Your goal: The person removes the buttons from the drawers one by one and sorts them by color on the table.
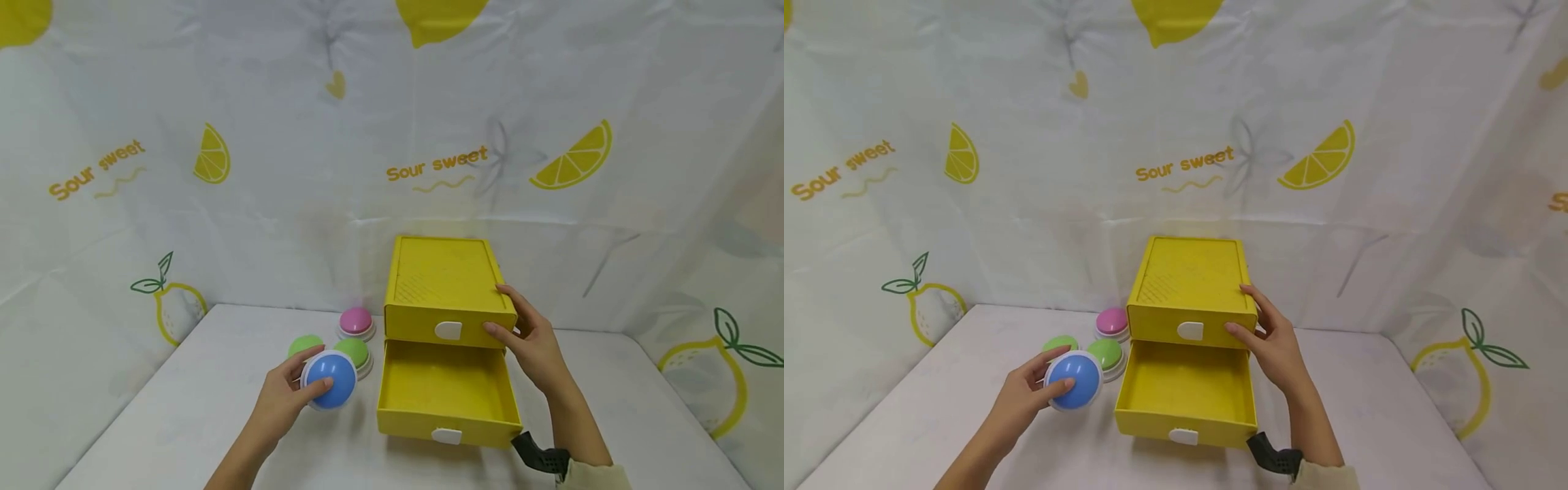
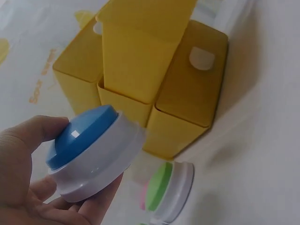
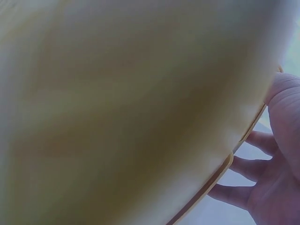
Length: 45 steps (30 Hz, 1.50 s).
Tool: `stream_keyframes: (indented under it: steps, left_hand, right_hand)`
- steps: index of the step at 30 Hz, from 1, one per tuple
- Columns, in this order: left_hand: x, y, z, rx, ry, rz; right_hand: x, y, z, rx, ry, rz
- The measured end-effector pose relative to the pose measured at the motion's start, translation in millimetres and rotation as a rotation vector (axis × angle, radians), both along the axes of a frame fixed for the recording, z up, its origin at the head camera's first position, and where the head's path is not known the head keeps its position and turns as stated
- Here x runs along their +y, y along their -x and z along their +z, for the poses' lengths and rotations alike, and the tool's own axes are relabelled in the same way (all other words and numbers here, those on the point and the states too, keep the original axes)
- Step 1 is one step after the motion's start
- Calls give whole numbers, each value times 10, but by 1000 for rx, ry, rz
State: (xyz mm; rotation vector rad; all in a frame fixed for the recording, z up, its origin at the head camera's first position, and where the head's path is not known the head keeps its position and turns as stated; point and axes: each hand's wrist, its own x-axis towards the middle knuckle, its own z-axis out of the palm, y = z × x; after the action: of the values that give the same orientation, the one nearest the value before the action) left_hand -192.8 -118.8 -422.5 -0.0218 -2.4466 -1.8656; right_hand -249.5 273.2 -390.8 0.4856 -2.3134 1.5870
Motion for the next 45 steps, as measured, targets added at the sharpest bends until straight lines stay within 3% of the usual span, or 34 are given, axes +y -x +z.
stream_keyframes:
  steps: [11,22,25,30,38,45]
  left_hand:
    - [-27,110,-388,-137,115,49]
    - [26,178,-651,-154,34,13]
    - [27,172,-653,-128,93,22]
    - [39,135,-594,-18,249,60]
    - [64,108,-612,58,378,86]
    - [93,119,-663,109,553,11]
  right_hand:
    - [-33,8,1,-1,-9,-1]
    - [-19,-17,16,-8,-12,-16]
    - [-16,-13,14,-3,-11,-13]
    - [-10,-2,11,5,-4,-7]
    - [-6,-1,16,-1,-10,-21]
    - [-2,9,-8,-2,-14,-26]
